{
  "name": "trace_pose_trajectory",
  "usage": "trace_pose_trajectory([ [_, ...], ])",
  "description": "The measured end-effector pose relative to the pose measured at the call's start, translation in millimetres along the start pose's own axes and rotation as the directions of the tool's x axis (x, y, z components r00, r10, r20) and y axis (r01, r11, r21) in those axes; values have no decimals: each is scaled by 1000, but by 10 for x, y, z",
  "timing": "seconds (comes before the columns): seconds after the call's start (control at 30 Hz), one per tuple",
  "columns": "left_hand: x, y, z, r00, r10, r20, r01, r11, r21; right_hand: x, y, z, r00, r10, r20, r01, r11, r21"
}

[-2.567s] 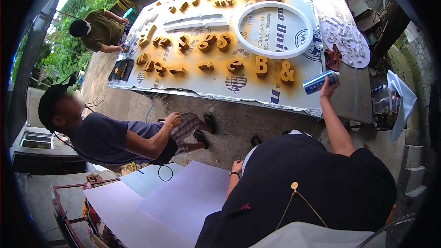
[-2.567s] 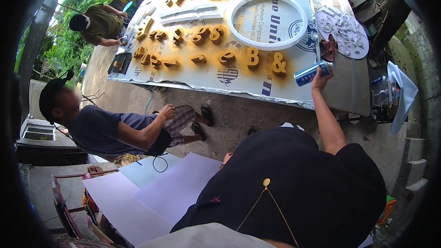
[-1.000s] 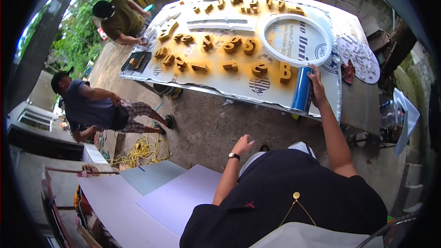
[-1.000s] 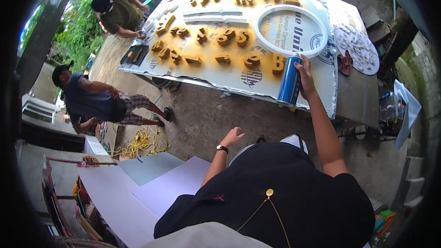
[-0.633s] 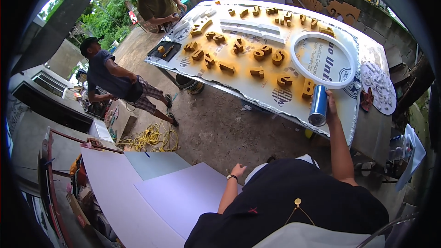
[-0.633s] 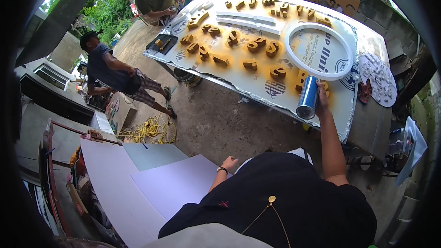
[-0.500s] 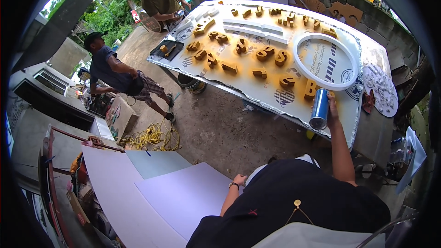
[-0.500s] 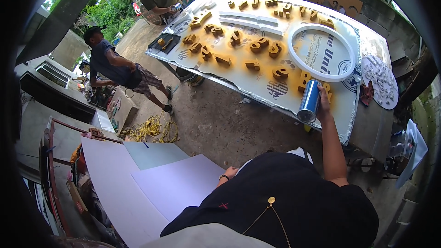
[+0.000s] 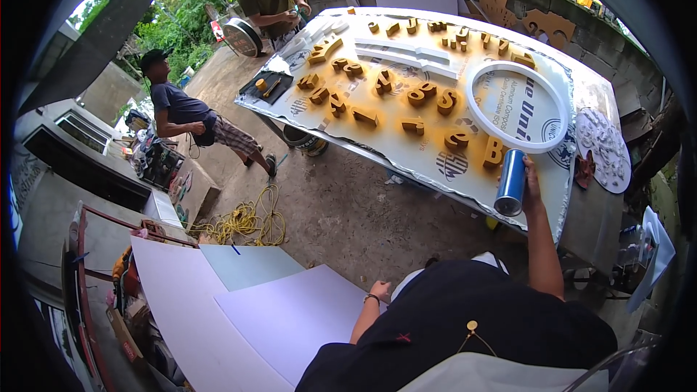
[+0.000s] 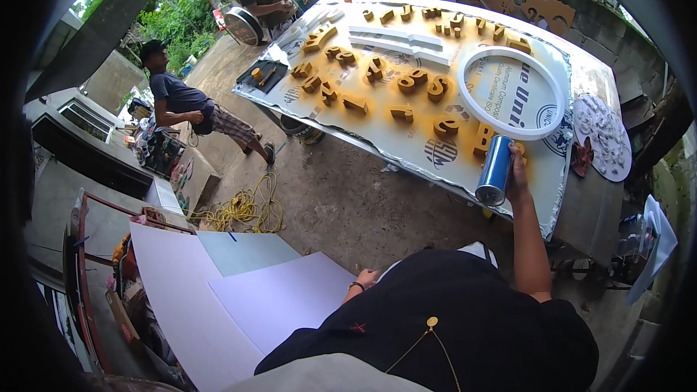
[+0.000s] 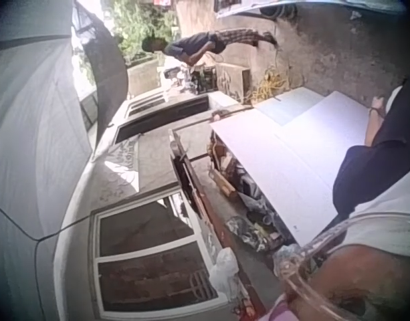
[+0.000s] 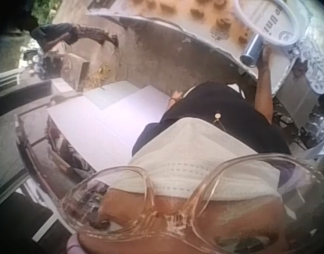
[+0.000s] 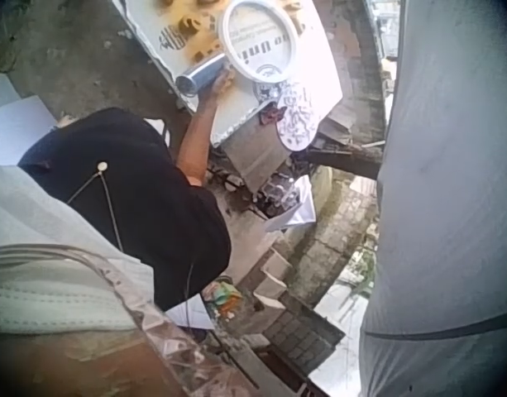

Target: Spray painting 3D letters for a commercial sign on an assembly table.

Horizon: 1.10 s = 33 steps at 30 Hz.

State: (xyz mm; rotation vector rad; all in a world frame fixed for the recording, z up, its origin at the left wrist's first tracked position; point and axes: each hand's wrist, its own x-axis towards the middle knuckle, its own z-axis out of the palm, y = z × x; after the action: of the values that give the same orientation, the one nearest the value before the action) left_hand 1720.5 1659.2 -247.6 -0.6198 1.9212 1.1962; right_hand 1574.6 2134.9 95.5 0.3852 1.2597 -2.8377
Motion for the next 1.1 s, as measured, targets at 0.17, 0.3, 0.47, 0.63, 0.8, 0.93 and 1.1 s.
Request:
trace_pose_trajectory([
  [0.17,-96,383,83,998,53,36,-52,998,-34,-11,-143,-14,999,-26,-48,28,999,39],
  [0.3,-269,583,119,994,98,-38,-91,984,156,-3,-197,-74,996,-43,-73,45,999,24],
  [0.47,-398,657,62,996,84,-19,-76,961,265,22,-194,-60,995,-34,-96,36,999,15],
  [0.63,-416,579,-2,999,47,24,-51,984,169,61,-148,-69,997,-33,-76,35,999,23],
  [0.8,-359,554,-9,997,71,28,-74,988,138,57,-106,-168,993,-84,-84,82,996,-19],
  [0.93,-246,418,42,994,71,-78,-61,991,119,31,-96,-140,987,-86,-137,85,996,-13],
  [1.1,-207,431,29,1000,1,8,-2,993,119,-12,-79,-185,990,-60,-127,62,998,12],
])
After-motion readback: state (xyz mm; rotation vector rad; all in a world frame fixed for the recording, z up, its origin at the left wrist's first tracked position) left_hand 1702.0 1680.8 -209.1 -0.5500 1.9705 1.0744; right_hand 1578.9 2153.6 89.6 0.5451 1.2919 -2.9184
